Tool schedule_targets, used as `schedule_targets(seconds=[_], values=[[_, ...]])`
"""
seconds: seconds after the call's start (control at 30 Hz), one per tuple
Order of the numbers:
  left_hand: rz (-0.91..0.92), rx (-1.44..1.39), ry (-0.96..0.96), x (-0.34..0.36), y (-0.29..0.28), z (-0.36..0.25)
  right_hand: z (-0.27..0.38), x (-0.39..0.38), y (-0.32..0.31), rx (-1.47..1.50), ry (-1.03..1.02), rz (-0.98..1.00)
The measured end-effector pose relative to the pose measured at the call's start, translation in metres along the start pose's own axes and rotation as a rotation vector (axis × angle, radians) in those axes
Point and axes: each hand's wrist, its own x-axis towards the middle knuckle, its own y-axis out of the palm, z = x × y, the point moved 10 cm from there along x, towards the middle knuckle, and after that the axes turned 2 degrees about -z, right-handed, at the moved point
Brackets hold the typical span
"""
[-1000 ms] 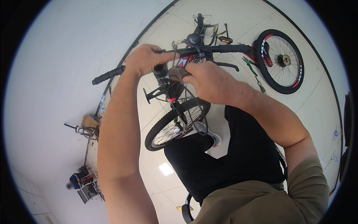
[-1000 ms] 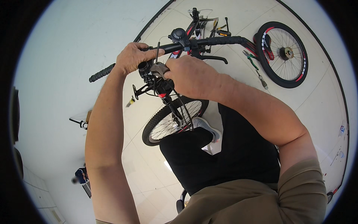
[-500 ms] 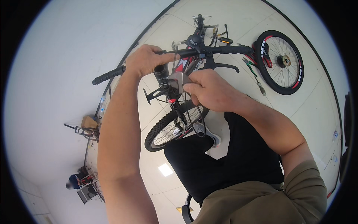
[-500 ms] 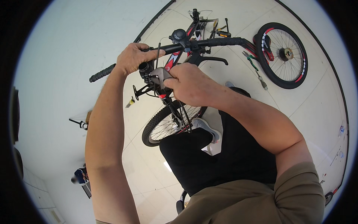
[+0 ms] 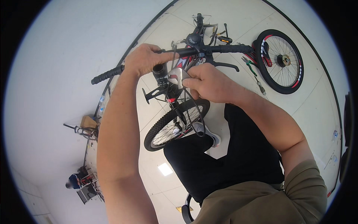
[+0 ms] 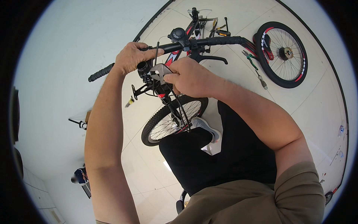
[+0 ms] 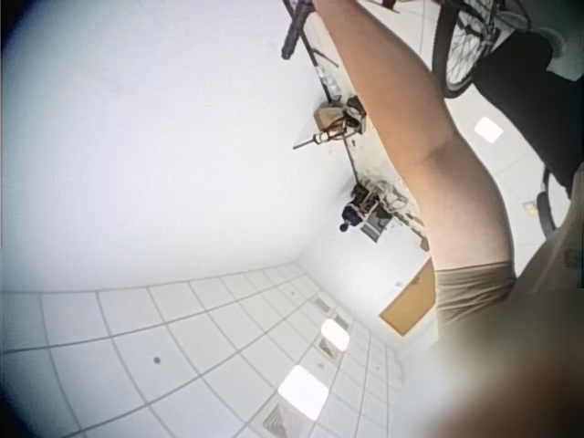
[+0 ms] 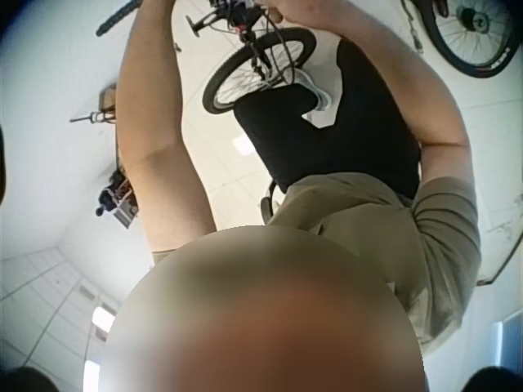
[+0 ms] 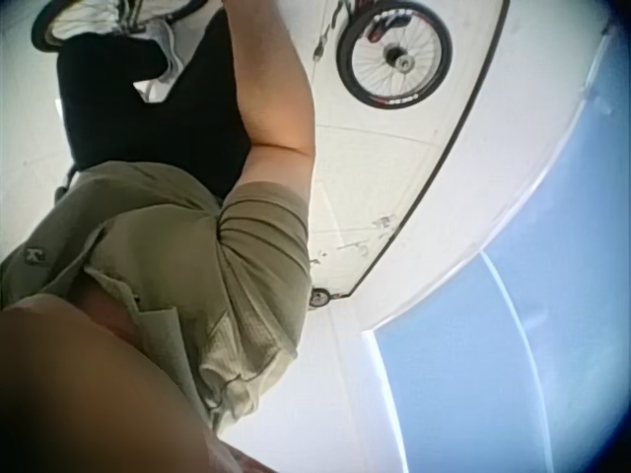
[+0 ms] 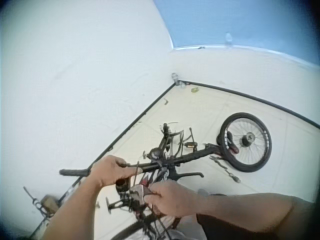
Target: The person uses a wrench to tighten the front wheel axle nuts on a bicycle, then adjusts the handlebar stem bolts. The bicycle is positioned upside down on the floor during the task.
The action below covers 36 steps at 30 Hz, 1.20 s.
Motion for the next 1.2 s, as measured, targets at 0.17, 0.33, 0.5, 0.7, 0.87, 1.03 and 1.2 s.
schedule_targets(seconds=[0.17, 0.33, 0.5, 0.7, 0.87, 1.03, 1.2], values=[[-0.001, 0.004, 0.002, 0.002, 0.001, 0.0, 0.002, 0.007, -0.002, -0.026, -0.056, 0.021], [0.028, 0.037, -0.012, 0.002, 0.002, 0.002, -0.001, 0.008, 0.0, -0.036, -0.023, 0.019], [-0.016, -0.012, 0.018, 0.003, 0.0, -0.001, -0.008, 0.006, 0.003, 0.036, 0.032, 0.039], [0.02, 0.03, -0.004, 0.003, 0.001, 0.0, -0.022, -0.001, 0.017, 0.445, 0.336, 0.304], [0.028, 0.021, 0.004, 0.004, 0.002, -0.002, -0.029, 0.0, 0.022, 0.599, 0.421, 0.401], [0.049, 0.021, -0.005, 0.001, 0.001, -0.004, -0.027, -0.002, 0.016, 0.526, 0.403, 0.351], [0.033, 0.025, -0.004, 0.002, 0.001, -0.004, -0.019, -0.001, 0.008, 0.35, 0.308, 0.29]])
